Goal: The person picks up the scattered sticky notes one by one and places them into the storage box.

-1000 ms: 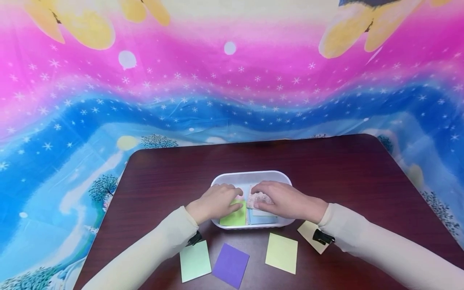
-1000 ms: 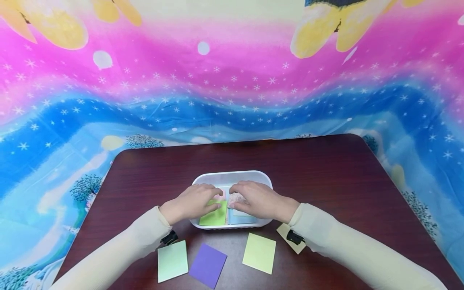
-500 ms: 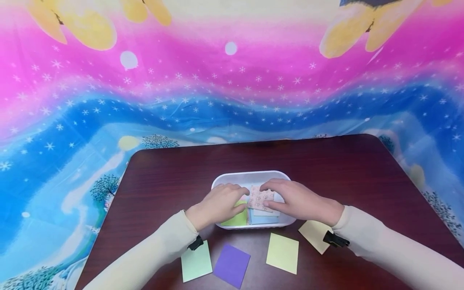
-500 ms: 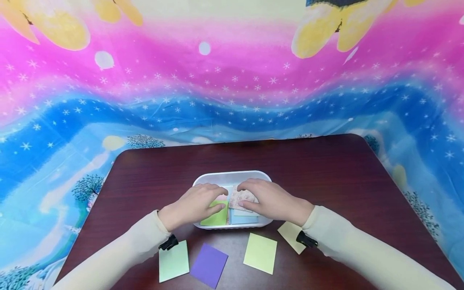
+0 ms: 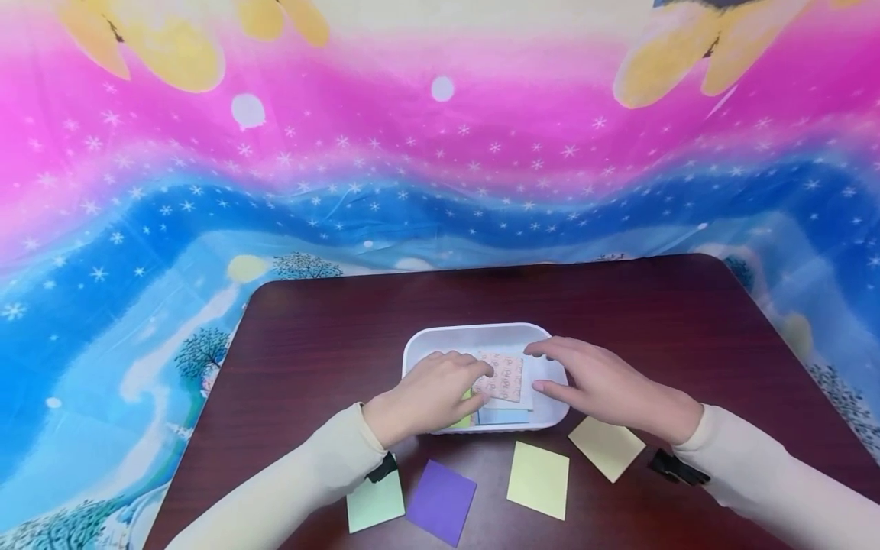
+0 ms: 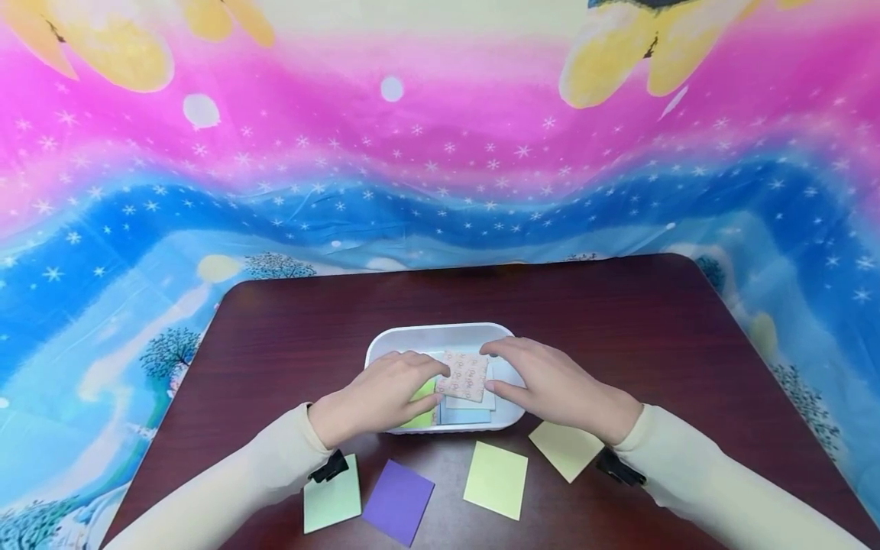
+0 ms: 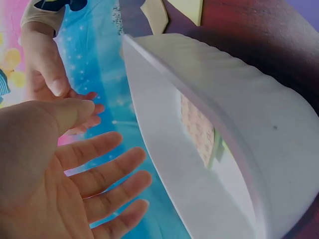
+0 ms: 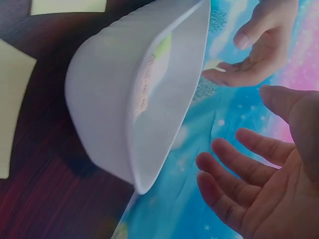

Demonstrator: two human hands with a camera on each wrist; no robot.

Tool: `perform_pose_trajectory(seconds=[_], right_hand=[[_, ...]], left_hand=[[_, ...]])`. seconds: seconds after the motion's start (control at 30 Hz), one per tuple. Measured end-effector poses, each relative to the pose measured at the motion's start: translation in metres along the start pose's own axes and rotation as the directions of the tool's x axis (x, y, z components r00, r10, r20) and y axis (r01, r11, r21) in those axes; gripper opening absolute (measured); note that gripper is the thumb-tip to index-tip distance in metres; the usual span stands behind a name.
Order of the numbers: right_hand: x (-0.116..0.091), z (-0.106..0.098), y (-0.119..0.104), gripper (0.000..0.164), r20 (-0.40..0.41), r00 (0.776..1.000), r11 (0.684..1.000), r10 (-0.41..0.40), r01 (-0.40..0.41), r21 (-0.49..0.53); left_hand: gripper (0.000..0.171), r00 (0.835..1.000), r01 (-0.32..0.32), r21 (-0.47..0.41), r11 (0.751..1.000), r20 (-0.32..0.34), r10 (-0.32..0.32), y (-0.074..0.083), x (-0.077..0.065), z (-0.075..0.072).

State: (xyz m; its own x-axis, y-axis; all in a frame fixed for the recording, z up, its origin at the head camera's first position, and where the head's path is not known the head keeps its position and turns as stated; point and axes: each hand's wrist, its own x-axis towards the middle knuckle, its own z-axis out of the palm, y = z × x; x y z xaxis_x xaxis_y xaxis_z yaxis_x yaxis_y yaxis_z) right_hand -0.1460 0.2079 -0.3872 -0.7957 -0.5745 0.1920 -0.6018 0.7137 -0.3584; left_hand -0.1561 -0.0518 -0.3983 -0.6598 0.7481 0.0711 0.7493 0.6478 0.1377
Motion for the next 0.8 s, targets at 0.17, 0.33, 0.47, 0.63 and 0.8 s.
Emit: perform_pose_trajectory(seconds=[0.17, 0.33, 0.47, 0.63, 0.8], right_hand=[[-0.011, -0.005, 0.008, 0.052, 0.000, 1.000, 1.000, 0.030, -0.030, 0.000], [-0.019, -0.010, 0.017, 0.049, -0.016, 0.998, 0.999, 0.053, -0.053, -0.012], [-0.026, -0.014, 0.024, 0.047, -0.026, 0.997, 0.997, 0.070, -0.071, -0.029], [-0.035, -0.019, 0.036, 0.048, -0.020, 0.995, 0.992, 0.102, -0.103, -0.069], [-0.045, -0.017, 0.049, 0.048, 0.013, 0.990, 0.985, 0.139, -0.137, -0.103]], left_hand=[[0.036, 1.000, -0.017, -0.010, 1.000, 0.006, 0.017, 0.007, 0.002, 0.000], [0.036, 0.999, -0.033, -0.039, 0.999, 0.019, 0.034, 0.013, 0.004, 0.002], [0.035, 0.998, -0.051, -0.037, 0.998, 0.036, 0.053, 0.018, 0.005, 0.005], [0.035, 0.997, -0.076, -0.033, 0.997, 0.026, 0.077, 0.024, 0.007, 0.006], [0.034, 0.995, -0.099, -0.030, 0.995, 0.017, 0.100, 0.028, 0.009, 0.007]])
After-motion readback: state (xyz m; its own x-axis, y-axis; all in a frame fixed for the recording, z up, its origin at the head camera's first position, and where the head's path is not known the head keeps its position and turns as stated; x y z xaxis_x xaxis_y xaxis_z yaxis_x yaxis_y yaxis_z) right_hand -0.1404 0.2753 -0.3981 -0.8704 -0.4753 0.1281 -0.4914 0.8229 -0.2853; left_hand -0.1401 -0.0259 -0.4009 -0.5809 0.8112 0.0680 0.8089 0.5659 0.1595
